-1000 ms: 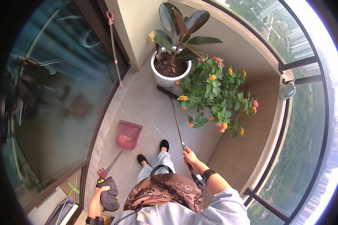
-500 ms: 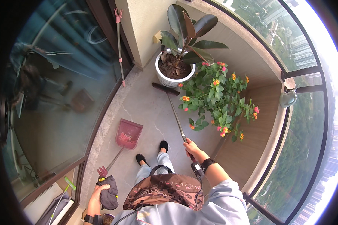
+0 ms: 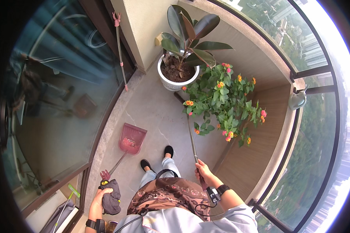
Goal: The person wipes the leaves and pots of several potted plants on a balcony using a cloth. They move the pots to a tray, wipe the floor, and then sweep the balcony with a broom and dustpan.
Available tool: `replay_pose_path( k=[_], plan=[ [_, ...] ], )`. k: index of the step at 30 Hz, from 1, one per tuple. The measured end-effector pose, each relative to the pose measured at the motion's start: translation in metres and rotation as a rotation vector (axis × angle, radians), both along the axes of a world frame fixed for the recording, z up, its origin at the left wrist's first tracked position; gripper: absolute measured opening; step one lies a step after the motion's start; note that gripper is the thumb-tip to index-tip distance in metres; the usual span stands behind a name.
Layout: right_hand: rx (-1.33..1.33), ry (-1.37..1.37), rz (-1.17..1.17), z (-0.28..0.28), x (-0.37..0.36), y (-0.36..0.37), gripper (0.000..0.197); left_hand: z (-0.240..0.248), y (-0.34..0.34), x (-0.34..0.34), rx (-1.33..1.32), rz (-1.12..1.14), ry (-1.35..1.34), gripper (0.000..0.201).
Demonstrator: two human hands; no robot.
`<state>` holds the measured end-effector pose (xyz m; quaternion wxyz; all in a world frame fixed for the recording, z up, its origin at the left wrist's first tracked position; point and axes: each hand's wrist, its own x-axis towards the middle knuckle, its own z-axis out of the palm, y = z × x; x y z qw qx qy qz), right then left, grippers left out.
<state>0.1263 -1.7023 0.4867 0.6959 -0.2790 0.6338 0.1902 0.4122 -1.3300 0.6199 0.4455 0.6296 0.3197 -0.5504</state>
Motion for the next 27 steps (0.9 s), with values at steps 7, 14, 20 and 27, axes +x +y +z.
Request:
replay_pose_path(
  k=[7,14,20,27],
  plan=[
    [-0.023,0.01,0.096,-0.061,0.027,-0.033,0.011,0.0,-0.004,-0.005,0.01,-0.004,0.005,0.03],
    [-0.021,0.03,0.143,-0.023,-0.007,-0.042,0.05,0.005,-0.009,-0.005,-0.058,0.028,-0.013,0.031],
    [-0.043,0.004,0.353,-0.042,0.019,-0.046,0.044,0.001,-0.005,-0.011,0.025,0.02,-0.011,0.029],
    [-0.065,-0.027,0.314,-0.023,0.015,-0.048,0.031,0.009,-0.01,-0.013,-0.019,0.024,0.003,0.033]
  ],
)
